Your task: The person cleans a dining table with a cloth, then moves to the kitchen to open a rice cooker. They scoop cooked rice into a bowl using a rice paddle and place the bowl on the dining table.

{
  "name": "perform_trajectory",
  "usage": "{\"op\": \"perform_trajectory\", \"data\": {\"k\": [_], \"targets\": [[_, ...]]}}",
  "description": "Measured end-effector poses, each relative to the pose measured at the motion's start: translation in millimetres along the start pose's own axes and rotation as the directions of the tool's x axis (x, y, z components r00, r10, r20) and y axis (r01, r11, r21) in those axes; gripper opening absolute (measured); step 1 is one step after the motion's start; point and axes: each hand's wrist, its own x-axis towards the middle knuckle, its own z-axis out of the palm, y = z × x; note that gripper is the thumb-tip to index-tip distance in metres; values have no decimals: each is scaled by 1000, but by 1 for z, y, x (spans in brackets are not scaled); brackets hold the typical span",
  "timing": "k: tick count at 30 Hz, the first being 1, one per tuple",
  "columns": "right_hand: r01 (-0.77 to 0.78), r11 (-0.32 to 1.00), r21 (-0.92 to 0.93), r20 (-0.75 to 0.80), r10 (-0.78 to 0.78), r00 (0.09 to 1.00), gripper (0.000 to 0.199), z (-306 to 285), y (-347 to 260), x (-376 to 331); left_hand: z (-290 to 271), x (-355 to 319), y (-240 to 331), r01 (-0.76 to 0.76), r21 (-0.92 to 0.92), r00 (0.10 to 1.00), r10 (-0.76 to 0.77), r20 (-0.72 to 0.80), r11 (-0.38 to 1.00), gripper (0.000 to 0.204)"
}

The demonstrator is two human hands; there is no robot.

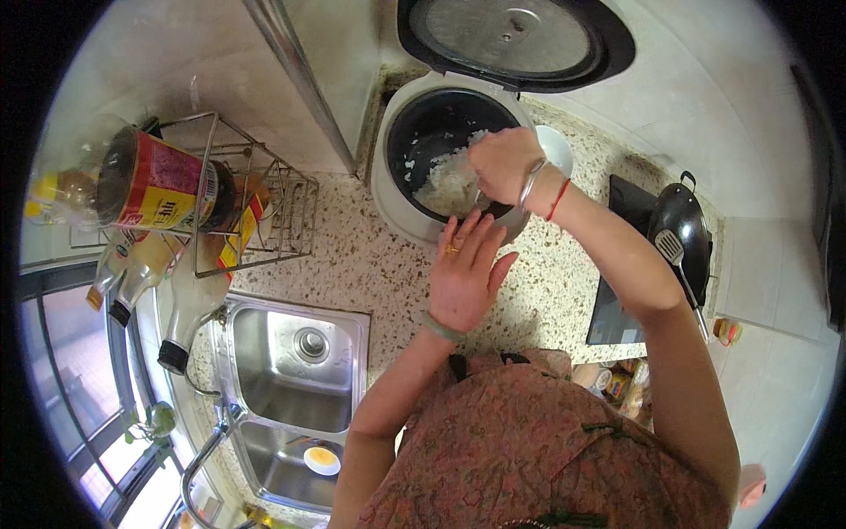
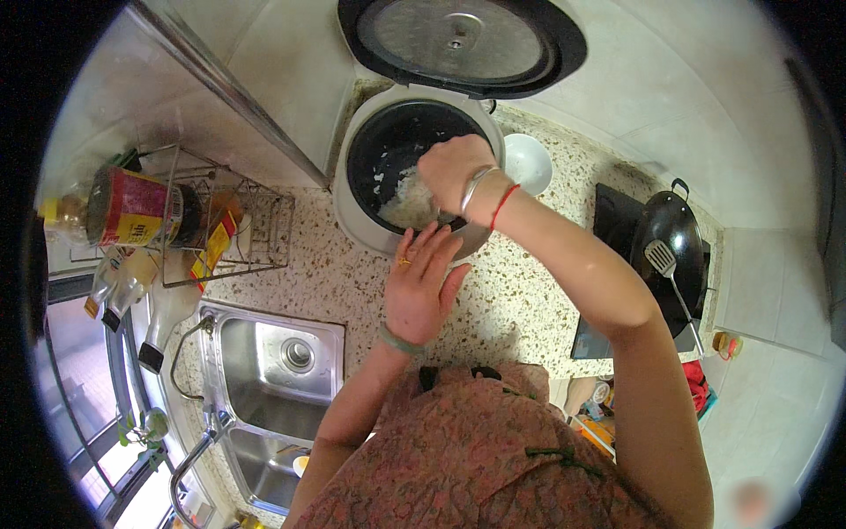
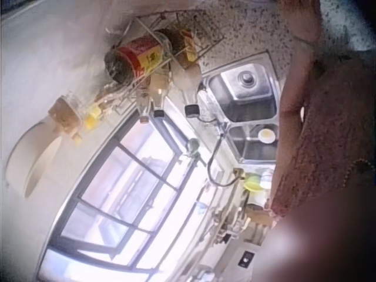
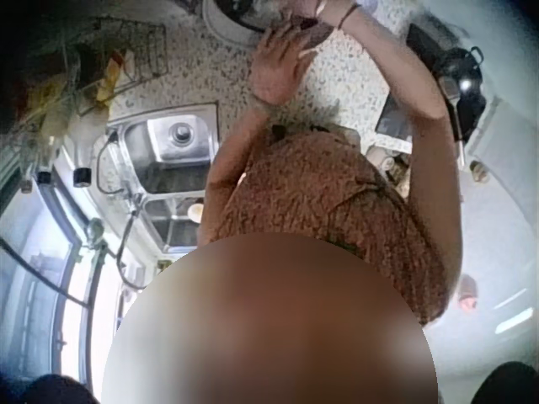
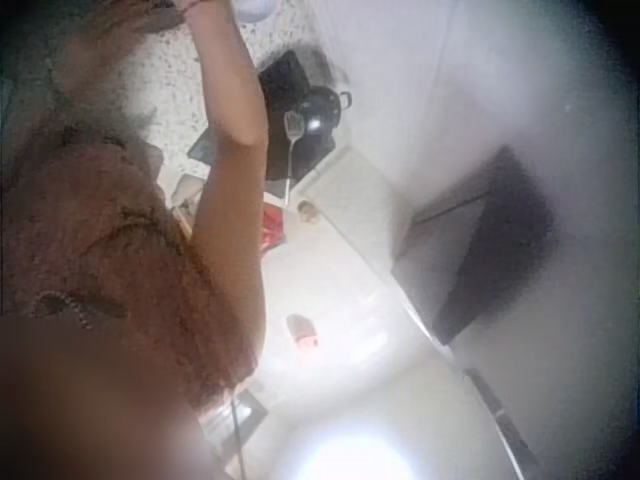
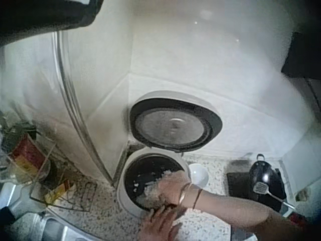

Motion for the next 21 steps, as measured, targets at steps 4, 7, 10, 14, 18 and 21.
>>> {"op": "perform_trajectory", "data": {"k": [4, 7, 10, 14, 18, 21], "targets": [[-241, 911, 336, 34, 244, 969, 16, 30, 24, -9, -1, 2, 3, -32, -16, 999, 31, -38, 999, 30], [-258, 915, 310, -97, 300, 949, 21, 40, 7, -20, -3, 2, 4, -55, -20, 998, 54, -18, 998, 27], [-285, 924, 253, -131, 325, 936, 22, 44, -10, -41, -6, -1, 9, -50, -61, 999, 49, -17, 997, 25], [-28, 853, 521, -317, 223, 922, 24, 57, -6, -75, -5, -8, 29, 138, -387, 983, -174, -59, 912, 26], [89, 729, 678, -570, 446, 690, 42, 61, -11, -123, 3, -19, 44, 309, -736, 918, -390, 66, 603, 38], [313, 283, 907, -422, 586, 692, 53, 72, -18, -158, 9, -19, 70, 320, -894, 905, -380, 190, 315, 55]]}}
